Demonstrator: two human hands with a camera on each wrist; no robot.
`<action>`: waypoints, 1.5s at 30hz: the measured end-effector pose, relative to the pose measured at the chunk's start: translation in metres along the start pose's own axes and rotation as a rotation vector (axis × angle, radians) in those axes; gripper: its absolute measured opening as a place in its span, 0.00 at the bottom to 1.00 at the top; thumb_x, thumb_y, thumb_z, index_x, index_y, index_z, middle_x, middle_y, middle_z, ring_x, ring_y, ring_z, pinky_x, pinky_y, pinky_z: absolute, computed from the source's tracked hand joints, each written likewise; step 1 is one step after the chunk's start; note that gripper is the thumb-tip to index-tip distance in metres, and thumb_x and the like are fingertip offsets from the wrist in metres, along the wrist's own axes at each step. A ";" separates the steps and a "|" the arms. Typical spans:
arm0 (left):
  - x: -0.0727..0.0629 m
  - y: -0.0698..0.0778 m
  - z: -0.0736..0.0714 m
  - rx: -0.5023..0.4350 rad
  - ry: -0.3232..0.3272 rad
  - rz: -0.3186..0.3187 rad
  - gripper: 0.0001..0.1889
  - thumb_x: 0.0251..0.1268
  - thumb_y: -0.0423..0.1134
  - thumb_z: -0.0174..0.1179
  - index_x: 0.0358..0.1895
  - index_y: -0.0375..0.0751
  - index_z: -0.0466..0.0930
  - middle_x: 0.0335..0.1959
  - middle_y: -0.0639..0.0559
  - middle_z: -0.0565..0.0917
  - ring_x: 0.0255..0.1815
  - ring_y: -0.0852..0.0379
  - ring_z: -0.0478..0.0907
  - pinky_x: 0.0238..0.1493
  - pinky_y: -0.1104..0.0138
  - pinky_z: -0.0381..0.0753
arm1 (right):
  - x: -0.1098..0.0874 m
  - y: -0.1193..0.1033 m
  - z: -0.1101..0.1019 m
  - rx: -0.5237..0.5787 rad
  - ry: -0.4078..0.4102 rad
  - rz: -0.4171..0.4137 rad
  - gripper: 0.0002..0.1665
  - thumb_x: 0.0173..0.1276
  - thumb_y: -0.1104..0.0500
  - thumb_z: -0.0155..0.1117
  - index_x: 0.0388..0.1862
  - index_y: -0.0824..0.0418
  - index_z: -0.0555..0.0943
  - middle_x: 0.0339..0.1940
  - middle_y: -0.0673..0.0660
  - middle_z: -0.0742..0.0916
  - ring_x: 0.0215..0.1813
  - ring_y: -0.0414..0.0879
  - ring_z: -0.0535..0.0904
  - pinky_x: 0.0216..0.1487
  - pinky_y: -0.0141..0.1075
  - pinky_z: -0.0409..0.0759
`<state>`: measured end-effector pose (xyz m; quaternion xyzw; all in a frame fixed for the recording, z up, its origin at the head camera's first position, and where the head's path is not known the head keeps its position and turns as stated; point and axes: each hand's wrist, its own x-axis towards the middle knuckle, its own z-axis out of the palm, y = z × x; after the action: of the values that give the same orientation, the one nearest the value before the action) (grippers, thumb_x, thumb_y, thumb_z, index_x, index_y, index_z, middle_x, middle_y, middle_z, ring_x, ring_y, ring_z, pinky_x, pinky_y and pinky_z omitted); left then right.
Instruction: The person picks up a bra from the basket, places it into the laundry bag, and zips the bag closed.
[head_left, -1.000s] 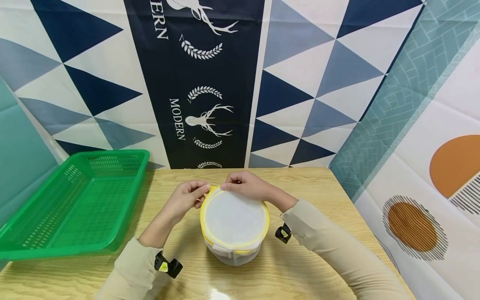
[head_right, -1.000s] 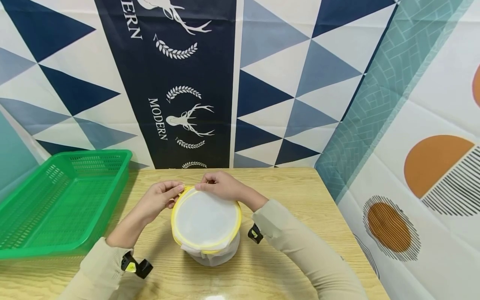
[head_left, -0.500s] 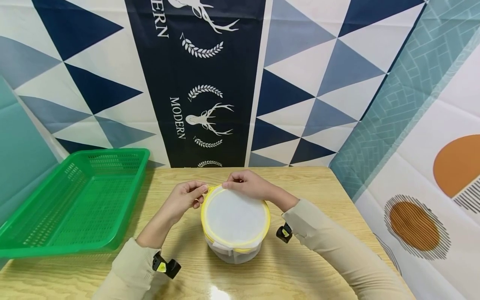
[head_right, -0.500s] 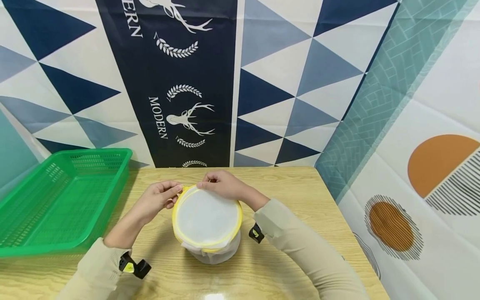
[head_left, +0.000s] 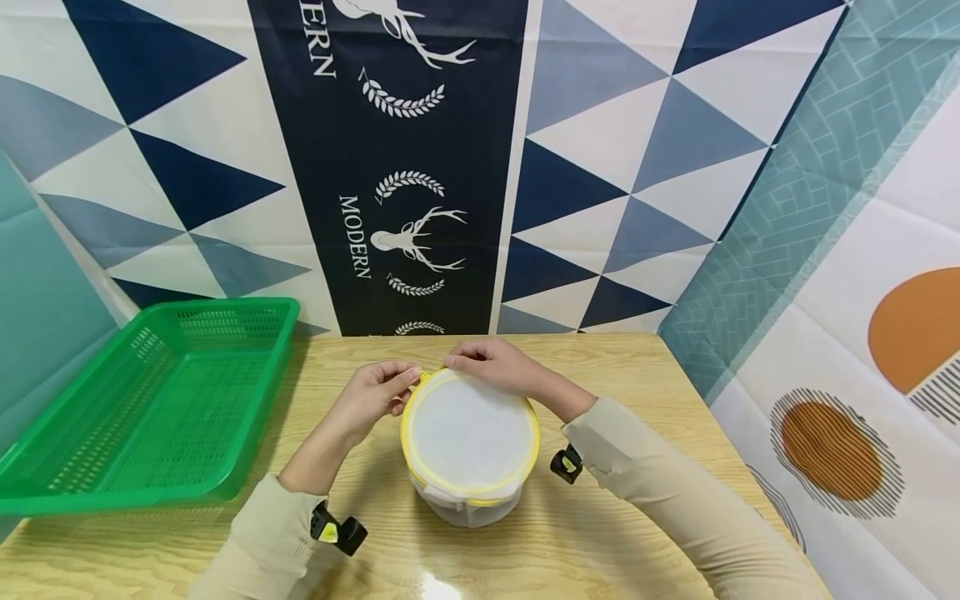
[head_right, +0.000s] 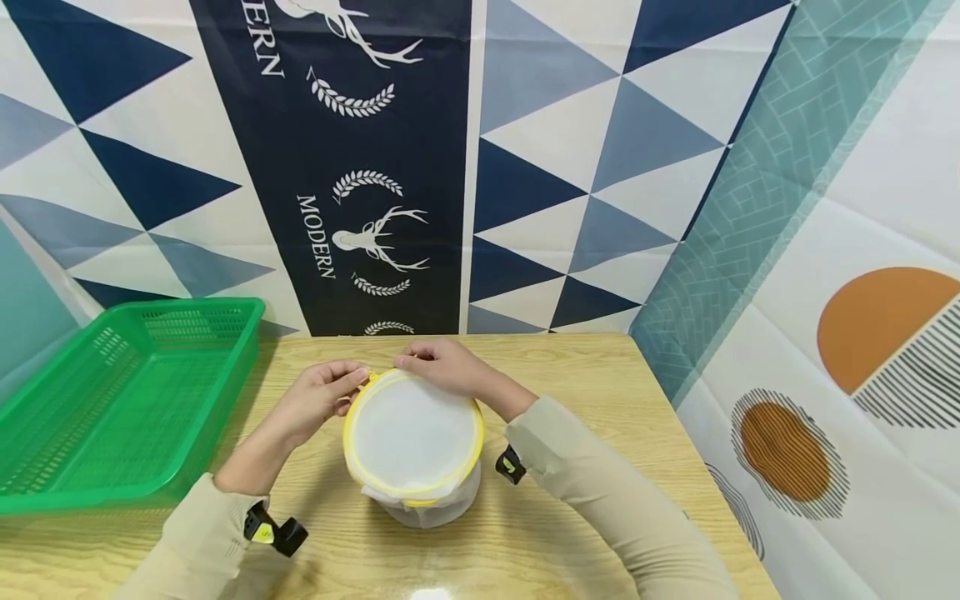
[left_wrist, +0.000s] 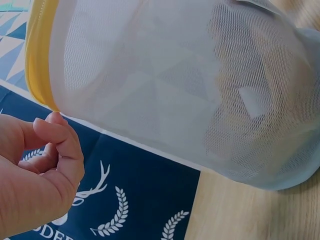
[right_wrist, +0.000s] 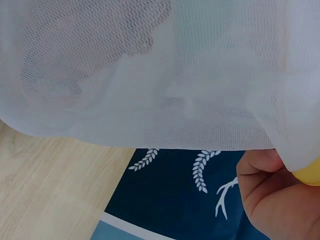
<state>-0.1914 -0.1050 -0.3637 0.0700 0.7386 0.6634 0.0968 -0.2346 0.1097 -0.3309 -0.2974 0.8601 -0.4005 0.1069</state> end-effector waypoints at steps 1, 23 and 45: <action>0.000 0.000 0.000 -0.001 0.001 0.000 0.16 0.72 0.38 0.48 0.51 0.26 0.72 0.30 0.55 0.76 0.25 0.64 0.68 0.25 0.76 0.69 | 0.000 0.000 0.000 -0.001 -0.006 -0.008 0.13 0.71 0.52 0.54 0.41 0.57 0.83 0.37 0.51 0.84 0.35 0.40 0.75 0.36 0.30 0.75; 0.000 -0.001 0.003 0.013 -0.001 0.011 0.17 0.72 0.38 0.48 0.51 0.26 0.73 0.30 0.56 0.78 0.25 0.65 0.73 0.26 0.76 0.73 | 0.006 -0.003 0.003 -0.094 -0.145 -0.107 0.11 0.66 0.50 0.62 0.41 0.54 0.85 0.41 0.49 0.86 0.41 0.41 0.78 0.42 0.28 0.78; -0.001 -0.003 0.001 0.060 0.011 0.035 0.17 0.72 0.38 0.48 0.51 0.25 0.74 0.28 0.57 0.78 0.22 0.65 0.68 0.24 0.74 0.70 | 0.004 0.003 0.004 -0.007 -0.119 -0.078 0.12 0.67 0.53 0.61 0.42 0.56 0.86 0.36 0.52 0.87 0.30 0.37 0.78 0.32 0.31 0.80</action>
<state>-0.1907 -0.1047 -0.3667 0.0820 0.7574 0.6430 0.0790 -0.2375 0.1067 -0.3357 -0.3544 0.8413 -0.3830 0.1414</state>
